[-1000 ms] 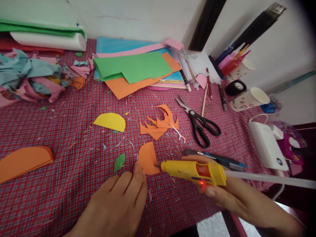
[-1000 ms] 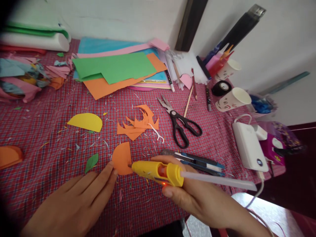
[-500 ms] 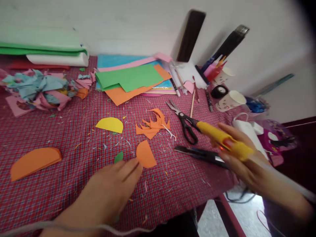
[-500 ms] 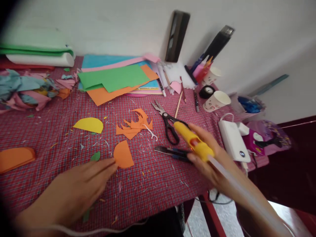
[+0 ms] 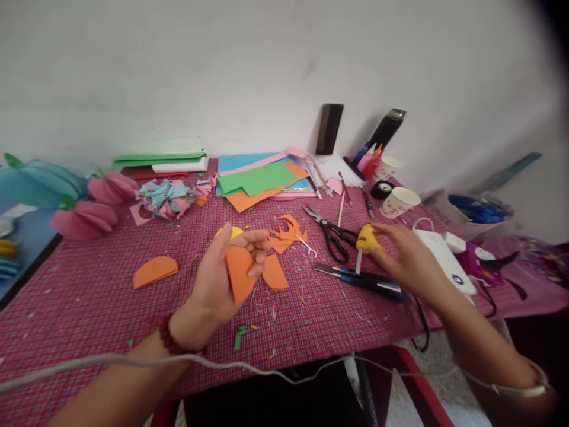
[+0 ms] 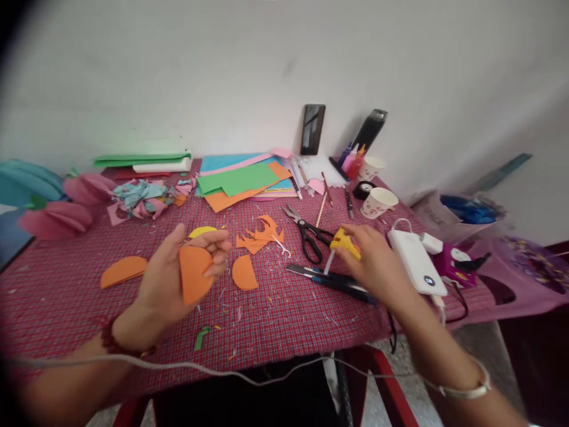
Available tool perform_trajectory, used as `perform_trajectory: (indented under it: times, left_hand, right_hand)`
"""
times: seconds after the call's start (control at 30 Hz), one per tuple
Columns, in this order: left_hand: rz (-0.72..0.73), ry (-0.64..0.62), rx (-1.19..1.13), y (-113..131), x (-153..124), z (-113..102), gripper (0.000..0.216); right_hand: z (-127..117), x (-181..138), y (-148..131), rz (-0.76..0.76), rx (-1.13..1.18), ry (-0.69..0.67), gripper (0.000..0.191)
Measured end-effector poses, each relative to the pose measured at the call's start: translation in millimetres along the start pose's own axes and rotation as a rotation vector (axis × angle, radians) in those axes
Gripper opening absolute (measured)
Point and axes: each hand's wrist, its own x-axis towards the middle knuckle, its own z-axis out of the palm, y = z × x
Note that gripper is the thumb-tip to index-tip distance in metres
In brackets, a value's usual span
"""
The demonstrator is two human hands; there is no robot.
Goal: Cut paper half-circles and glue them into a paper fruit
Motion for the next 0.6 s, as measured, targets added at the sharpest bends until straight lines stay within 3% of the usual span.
perform_trajectory:
  times: [0.07, 0.17, 0.23, 0.37, 0.6]
  left_hand:
    - [0.095, 0.029, 0.020, -10, -4, 11, 0.055]
    - [0.183, 0.050, 0.050, -26, -12, 24, 0.061]
    - [0.188, 0.049, 0.054, -34, -20, 29, 0.061]
    - [0.222, 0.053, 0.092, -46, -34, 31, 0.060]
    - [0.276, 0.053, 0.170, -55, -38, 28, 0.057]
  right_hand:
    - [4, -14, -49, 0.028, 0.313, 0.029, 0.017]
    - [22, -30, -115, -0.015, 0.684, -0.195, 0.010]
    - [37, -36, -139, -0.020, 0.826, -0.240, 0.010]
    - [57, -38, -150, 0.042, 0.925, -0.202, 0.016]
    - [71, -38, -148, 0.086, 1.104, -0.227, 0.017]
